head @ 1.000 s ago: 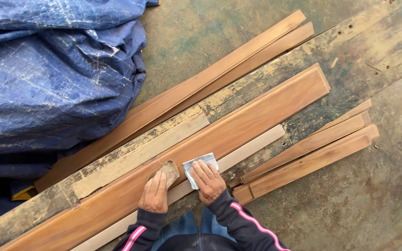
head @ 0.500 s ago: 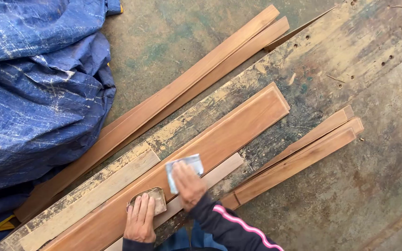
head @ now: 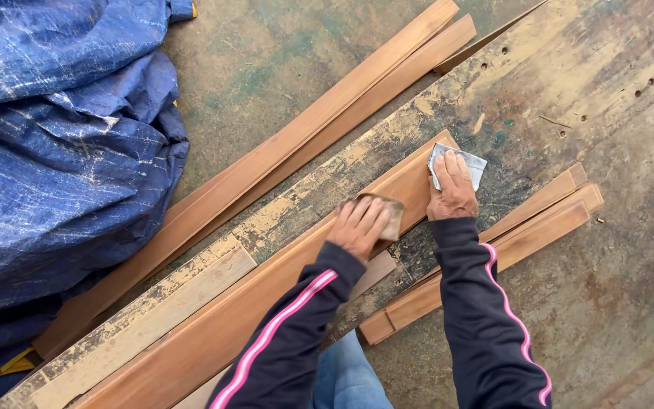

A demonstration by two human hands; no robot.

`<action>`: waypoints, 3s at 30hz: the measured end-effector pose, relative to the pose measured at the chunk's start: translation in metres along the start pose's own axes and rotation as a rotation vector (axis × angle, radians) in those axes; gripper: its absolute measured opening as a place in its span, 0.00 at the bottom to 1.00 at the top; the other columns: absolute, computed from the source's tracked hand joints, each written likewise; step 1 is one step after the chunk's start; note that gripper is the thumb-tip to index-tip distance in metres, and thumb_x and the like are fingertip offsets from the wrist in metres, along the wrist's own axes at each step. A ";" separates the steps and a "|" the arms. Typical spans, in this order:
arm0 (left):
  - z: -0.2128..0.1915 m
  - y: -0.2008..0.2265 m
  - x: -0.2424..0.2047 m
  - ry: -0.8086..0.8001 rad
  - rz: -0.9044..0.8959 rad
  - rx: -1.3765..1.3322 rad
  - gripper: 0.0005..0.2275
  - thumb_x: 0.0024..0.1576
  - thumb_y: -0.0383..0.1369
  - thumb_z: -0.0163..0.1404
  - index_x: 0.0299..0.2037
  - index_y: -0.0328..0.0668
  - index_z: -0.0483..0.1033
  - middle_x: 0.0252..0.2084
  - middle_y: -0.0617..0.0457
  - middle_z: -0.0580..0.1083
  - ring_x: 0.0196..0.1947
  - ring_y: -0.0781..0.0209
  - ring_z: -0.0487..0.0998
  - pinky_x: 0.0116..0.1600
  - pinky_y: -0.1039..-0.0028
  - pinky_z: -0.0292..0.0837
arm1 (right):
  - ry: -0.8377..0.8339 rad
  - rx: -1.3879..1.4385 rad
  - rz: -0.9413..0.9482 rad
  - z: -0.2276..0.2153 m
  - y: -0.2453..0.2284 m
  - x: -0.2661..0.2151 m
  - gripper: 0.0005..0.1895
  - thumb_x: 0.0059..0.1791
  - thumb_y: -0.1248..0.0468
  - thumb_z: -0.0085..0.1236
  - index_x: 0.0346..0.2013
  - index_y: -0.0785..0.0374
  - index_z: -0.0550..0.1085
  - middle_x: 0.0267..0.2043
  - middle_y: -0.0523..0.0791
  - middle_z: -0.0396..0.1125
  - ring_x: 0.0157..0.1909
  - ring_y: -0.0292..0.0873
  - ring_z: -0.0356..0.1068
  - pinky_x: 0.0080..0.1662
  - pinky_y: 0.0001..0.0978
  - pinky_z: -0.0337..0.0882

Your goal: Sanding several long wooden planks by hand using sandpaper sheets on a workbench.

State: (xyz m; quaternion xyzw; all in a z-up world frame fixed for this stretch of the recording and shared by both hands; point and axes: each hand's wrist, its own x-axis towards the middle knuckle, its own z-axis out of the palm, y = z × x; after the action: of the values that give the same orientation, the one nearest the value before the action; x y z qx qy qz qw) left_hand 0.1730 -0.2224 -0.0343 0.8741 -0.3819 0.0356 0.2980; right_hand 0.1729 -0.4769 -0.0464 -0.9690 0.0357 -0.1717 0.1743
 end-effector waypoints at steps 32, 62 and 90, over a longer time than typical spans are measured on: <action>-0.184 -0.061 -0.285 -0.163 -0.004 0.028 0.23 0.50 0.27 0.50 0.59 0.42 0.74 0.63 0.46 0.72 0.65 0.49 0.70 0.70 0.53 0.57 | -0.081 0.161 -0.075 0.015 -0.242 -0.109 0.23 0.47 0.73 0.45 0.57 0.71 0.74 0.61 0.58 0.69 0.64 0.58 0.69 0.68 0.48 0.63; 0.078 0.003 0.094 -0.326 0.333 -0.007 0.30 0.49 0.28 0.50 0.67 0.44 0.66 0.71 0.46 0.64 0.72 0.45 0.61 0.74 0.45 0.48 | 0.513 0.526 0.938 -0.153 -0.035 -0.163 0.18 0.60 0.66 0.49 0.62 0.75 0.72 0.60 0.51 0.71 0.57 0.40 0.71 0.59 0.30 0.71; -0.133 -0.077 -0.158 -0.250 0.241 -0.042 0.21 0.52 0.29 0.48 0.58 0.42 0.76 0.60 0.47 0.74 0.64 0.50 0.72 0.70 0.57 0.57 | 0.089 -0.048 -0.022 -0.024 -0.078 -0.060 0.17 0.48 0.68 0.56 0.52 0.62 0.77 0.54 0.50 0.74 0.60 0.52 0.70 0.64 0.57 0.64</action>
State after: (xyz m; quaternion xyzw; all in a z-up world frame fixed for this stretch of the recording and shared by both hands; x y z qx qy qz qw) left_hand 0.1369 -0.0065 -0.0090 0.8133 -0.5186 -0.0461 0.2596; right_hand 0.1093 -0.4042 -0.0168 -0.9646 0.0368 -0.2158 0.1474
